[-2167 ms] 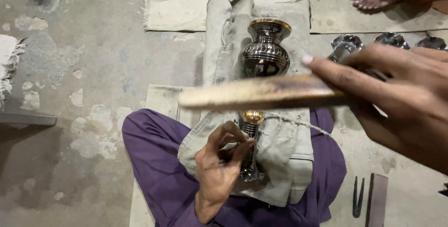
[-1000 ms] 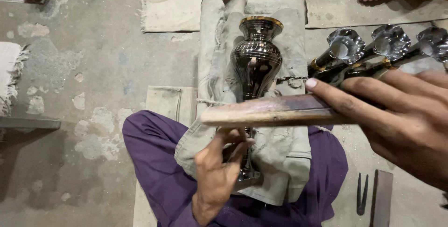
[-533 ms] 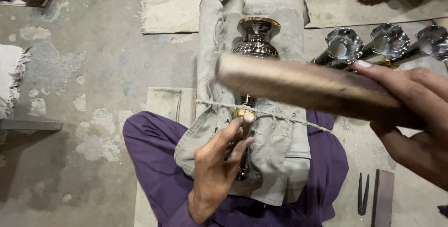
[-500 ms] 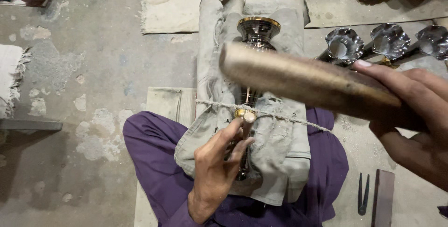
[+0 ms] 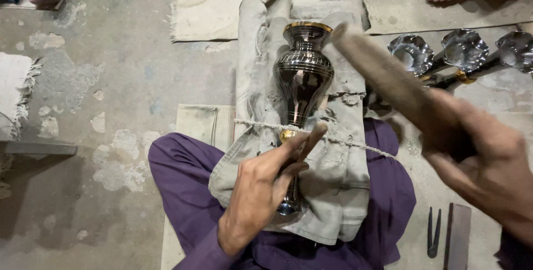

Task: The person sits cross-legged on the floor holding a small punch against a dark metal vase resting on a cloth pad on their lap, and repeatedly strikes the punch with a wooden mallet to emboss decorative bands into the vase body, repositioning the punch around the gold collar as they work.

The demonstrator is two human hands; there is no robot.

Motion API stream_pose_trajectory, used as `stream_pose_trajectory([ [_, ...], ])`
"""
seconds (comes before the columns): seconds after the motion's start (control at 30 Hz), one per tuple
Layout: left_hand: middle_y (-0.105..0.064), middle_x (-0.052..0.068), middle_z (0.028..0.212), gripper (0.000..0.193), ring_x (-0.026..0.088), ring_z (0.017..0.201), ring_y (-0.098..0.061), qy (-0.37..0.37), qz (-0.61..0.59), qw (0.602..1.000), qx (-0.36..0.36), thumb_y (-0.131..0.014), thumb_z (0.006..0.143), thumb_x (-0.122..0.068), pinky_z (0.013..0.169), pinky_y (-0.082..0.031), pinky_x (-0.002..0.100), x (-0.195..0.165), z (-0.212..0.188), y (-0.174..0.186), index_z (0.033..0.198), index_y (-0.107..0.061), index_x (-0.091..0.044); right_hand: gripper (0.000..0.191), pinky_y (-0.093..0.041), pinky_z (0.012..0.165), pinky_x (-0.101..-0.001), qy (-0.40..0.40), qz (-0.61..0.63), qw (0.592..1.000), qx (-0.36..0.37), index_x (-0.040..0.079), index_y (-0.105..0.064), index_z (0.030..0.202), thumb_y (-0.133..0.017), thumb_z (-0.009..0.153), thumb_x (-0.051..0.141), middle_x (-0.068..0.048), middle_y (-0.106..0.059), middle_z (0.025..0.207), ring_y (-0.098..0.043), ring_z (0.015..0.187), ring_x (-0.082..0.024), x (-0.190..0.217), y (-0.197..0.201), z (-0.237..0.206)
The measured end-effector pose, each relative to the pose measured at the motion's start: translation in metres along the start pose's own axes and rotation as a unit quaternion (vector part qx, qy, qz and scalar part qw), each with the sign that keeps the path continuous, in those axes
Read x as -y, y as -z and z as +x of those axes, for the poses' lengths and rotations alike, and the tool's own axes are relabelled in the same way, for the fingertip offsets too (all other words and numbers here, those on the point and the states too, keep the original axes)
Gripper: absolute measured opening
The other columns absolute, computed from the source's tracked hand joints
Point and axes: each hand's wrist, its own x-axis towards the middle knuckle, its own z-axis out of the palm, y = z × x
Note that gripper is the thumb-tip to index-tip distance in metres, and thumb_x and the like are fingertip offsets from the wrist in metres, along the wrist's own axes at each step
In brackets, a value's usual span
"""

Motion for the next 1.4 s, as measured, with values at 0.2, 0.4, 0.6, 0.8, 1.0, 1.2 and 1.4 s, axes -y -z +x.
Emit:
stream_pose_trajectory([
  [0.2,-0.077,0.019,0.104,0.054,0.029,0.088,-0.079,-0.017,0.065,0.997,0.034,-0.071,0.088,-0.003,0.074,-0.060,0.040,-0.005,0.010,0.005,0.140,-0.058,-0.001,0.076,-0.064,0.075,-0.0350,-0.038,0.146,0.987,-0.061,0.021,-0.057,0.149,-0.075,0.077,0.008,-0.009,-0.075,0.112,-0.074,0.083,-0.020,-0.015,-0.034,-0.023],
  [0.4,-0.074,0.020,0.095,0.054,0.038,0.080,-0.072,-0.034,0.137,0.984,0.110,-0.068,0.086,0.001,0.070,-0.055,0.046,-0.009,0.023,0.007,0.139,-0.061,-0.007,0.071,-0.065,0.074,-0.0331,-0.121,0.179,0.973,-0.081,0.019,-0.059,0.147,-0.077,0.079,0.010,-0.008,-0.075,0.103,-0.073,0.077,-0.018,-0.032,-0.078,-0.057],
  [0.6,-0.071,0.017,0.086,0.051,0.038,0.078,-0.069,-0.081,0.163,0.970,0.159,-0.070,0.084,-0.002,0.067,-0.051,0.050,-0.011,0.036,0.010,0.134,-0.060,-0.008,0.065,-0.064,0.078,-0.0377,-0.119,0.202,0.966,-0.112,0.010,-0.059,0.141,-0.077,0.078,0.011,-0.014,-0.075,0.105,-0.074,0.086,-0.022,-0.028,-0.114,-0.086],
  [0.8,-0.073,0.016,0.082,0.055,0.037,0.077,-0.069,-0.069,0.194,0.955,0.214,-0.068,0.081,0.002,0.067,-0.052,0.050,-0.014,0.048,0.013,0.133,-0.065,-0.013,0.074,-0.062,0.081,-0.0434,-0.187,0.218,0.957,-0.051,0.000,-0.057,0.142,-0.078,0.071,0.006,-0.024,-0.072,0.122,-0.073,0.095,-0.029,-0.020,-0.139,-0.109],
  [1.0,-0.071,0.017,0.078,0.047,0.037,0.076,-0.069,-0.118,0.155,0.953,0.233,-0.073,0.081,-0.009,0.066,-0.051,0.049,-0.015,0.057,0.016,0.128,-0.067,-0.008,0.072,-0.054,0.106,-0.0451,-0.185,0.319,0.925,-0.089,-0.005,-0.052,0.145,-0.071,0.076,-0.002,-0.028,-0.066,0.132,-0.065,0.125,-0.033,-0.017,-0.161,-0.128],
  [1.2,-0.074,0.016,0.084,0.047,0.033,0.078,-0.072,-0.092,0.152,0.934,0.311,-0.068,0.085,-0.003,0.070,-0.053,0.047,-0.008,0.064,0.017,0.132,-0.068,-0.012,0.066,-0.053,0.103,-0.0439,-0.248,0.371,0.878,-0.174,-0.006,-0.052,0.143,-0.069,0.079,-0.007,-0.027,-0.067,0.126,-0.067,0.116,-0.035,0.005,-0.174,-0.142],
  [1.4,-0.079,0.009,0.090,0.065,0.028,0.080,-0.074,-0.182,0.138,0.918,0.325,-0.067,0.071,0.002,0.072,-0.054,0.044,-0.003,0.066,0.016,0.134,-0.065,-0.014,0.072,-0.060,0.094,-0.0396,-0.261,0.389,0.860,-0.205,0.003,-0.047,0.151,-0.068,0.082,-0.005,-0.020,-0.069,0.114,-0.071,0.103,-0.027,0.016,-0.181,-0.146],
])
